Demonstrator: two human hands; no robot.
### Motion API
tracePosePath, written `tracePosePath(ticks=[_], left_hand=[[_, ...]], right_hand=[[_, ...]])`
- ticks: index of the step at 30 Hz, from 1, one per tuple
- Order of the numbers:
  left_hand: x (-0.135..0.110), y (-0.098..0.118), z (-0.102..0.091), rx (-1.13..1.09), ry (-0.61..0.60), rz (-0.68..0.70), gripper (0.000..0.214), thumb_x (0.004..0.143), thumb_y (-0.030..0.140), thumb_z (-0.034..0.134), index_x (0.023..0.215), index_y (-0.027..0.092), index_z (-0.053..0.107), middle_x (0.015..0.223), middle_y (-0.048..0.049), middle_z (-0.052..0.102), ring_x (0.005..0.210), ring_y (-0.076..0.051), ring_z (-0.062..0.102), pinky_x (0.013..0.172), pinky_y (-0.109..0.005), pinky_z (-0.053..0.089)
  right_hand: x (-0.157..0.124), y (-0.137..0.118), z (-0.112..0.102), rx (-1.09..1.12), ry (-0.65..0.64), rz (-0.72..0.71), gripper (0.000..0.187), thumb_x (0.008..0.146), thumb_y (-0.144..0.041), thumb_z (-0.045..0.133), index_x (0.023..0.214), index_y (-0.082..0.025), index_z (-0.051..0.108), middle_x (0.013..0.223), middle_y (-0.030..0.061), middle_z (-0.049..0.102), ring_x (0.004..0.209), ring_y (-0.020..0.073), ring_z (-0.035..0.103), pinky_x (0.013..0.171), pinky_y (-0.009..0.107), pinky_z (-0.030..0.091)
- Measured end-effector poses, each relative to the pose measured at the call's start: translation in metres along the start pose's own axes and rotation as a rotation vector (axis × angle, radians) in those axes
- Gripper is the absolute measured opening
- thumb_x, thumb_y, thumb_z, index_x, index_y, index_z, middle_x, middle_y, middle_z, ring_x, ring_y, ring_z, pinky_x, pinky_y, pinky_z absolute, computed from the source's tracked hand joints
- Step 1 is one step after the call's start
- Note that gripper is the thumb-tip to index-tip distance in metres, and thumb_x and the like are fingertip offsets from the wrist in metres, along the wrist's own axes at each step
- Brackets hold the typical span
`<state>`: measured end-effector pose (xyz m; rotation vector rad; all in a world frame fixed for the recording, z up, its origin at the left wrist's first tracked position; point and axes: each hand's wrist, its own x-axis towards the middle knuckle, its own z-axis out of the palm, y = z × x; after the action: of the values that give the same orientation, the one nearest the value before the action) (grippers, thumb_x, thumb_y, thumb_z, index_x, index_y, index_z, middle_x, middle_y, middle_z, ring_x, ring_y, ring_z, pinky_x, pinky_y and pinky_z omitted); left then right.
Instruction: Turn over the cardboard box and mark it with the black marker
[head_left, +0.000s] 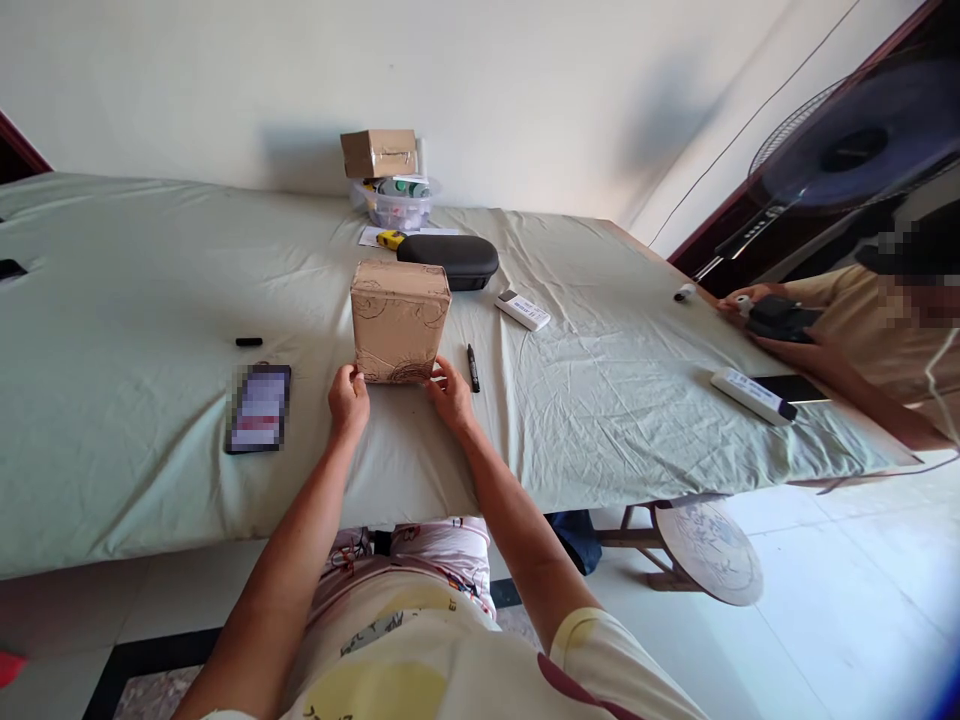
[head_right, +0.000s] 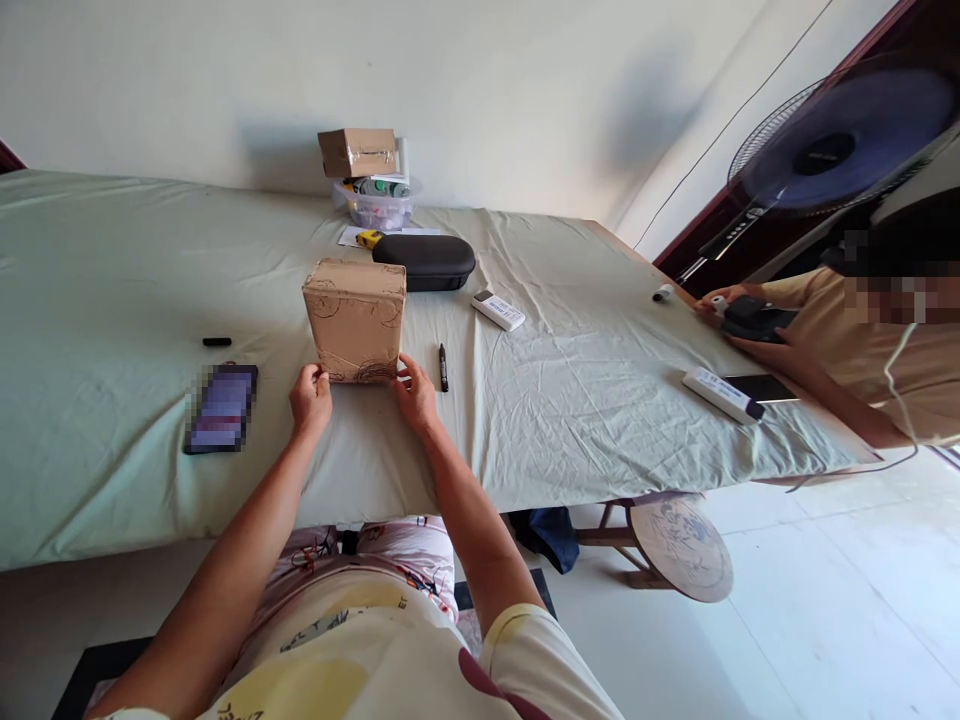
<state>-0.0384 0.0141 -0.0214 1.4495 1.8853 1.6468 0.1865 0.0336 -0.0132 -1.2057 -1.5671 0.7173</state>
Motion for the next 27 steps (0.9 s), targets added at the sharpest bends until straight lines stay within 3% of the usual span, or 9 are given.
tracePosePath(ticks=[5, 10, 15, 21, 27], left_hand=[[0.0, 0.003, 0.0, 0.007, -0.002, -0.047, 0.028, 0.09, 0.031, 0.06, 0.115, 0.02, 0.062, 0.111, -0.0139, 0.076, 0.105, -0.03, 0.074, 0.1, -0.045, 0.056], [-0.006, 0.018, -0.002, 0.031, -0.027, -0.04, 0.09, 0.08, 0.047, 0.08, 0.154, 0.014, 0.041, 0.15, -0.0269, 0.057, 0.138, -0.041, 0.059, 0.115, -0.054, 0.049], [-0.012, 0.033, -0.004, -0.009, -0.098, -0.044, 0.13, 0.069, 0.056, 0.091, 0.167, 0.012, 0.018, 0.164, -0.0324, 0.037, 0.152, -0.048, 0.043, 0.122, -0.058, 0.041], [-0.014, 0.035, 0.002, -0.167, -0.074, -0.03, 0.154, 0.057, 0.054, 0.099, 0.169, 0.015, 0.002, 0.171, -0.0322, 0.02, 0.162, -0.046, 0.024, 0.132, -0.056, 0.026], [-0.015, 0.033, 0.003, -0.144, -0.105, 0.082, 0.151, 0.058, 0.063, 0.097, 0.169, 0.019, 0.004, 0.173, -0.0298, 0.012, 0.165, -0.046, 0.014, 0.132, -0.058, 0.021]], right_hand=[[-0.003, -0.011, -0.002, -0.006, -0.055, 0.002, 0.052, 0.084, -0.031, 0.072, 0.136, -0.027, 0.064, 0.1, 0.0002, 0.075, 0.061, 0.0093, 0.061, 0.069, 0.027, 0.055], [-0.007, -0.021, 0.001, -0.042, -0.113, -0.016, 0.048, 0.085, -0.03, 0.073, 0.132, -0.026, 0.064, 0.091, -0.0011, 0.075, 0.065, 0.0121, 0.064, 0.07, 0.027, 0.054], [-0.009, -0.018, 0.009, -0.107, -0.067, -0.086, 0.048, 0.087, -0.03, 0.073, 0.133, -0.026, 0.062, 0.097, 0.0008, 0.074, 0.071, 0.0137, 0.066, 0.072, 0.029, 0.055], [-0.016, -0.022, 0.022, -0.211, 0.01, -0.269, 0.043, 0.09, -0.03, 0.072, 0.131, -0.024, 0.061, 0.108, 0.0086, 0.072, 0.099, 0.0222, 0.069, 0.091, 0.039, 0.058], [-0.026, -0.03, 0.033, -0.287, 0.041, -0.332, 0.036, 0.093, -0.025, 0.063, 0.129, -0.023, 0.058, 0.104, 0.0087, 0.072, 0.096, 0.023, 0.068, 0.091, 0.041, 0.058]])
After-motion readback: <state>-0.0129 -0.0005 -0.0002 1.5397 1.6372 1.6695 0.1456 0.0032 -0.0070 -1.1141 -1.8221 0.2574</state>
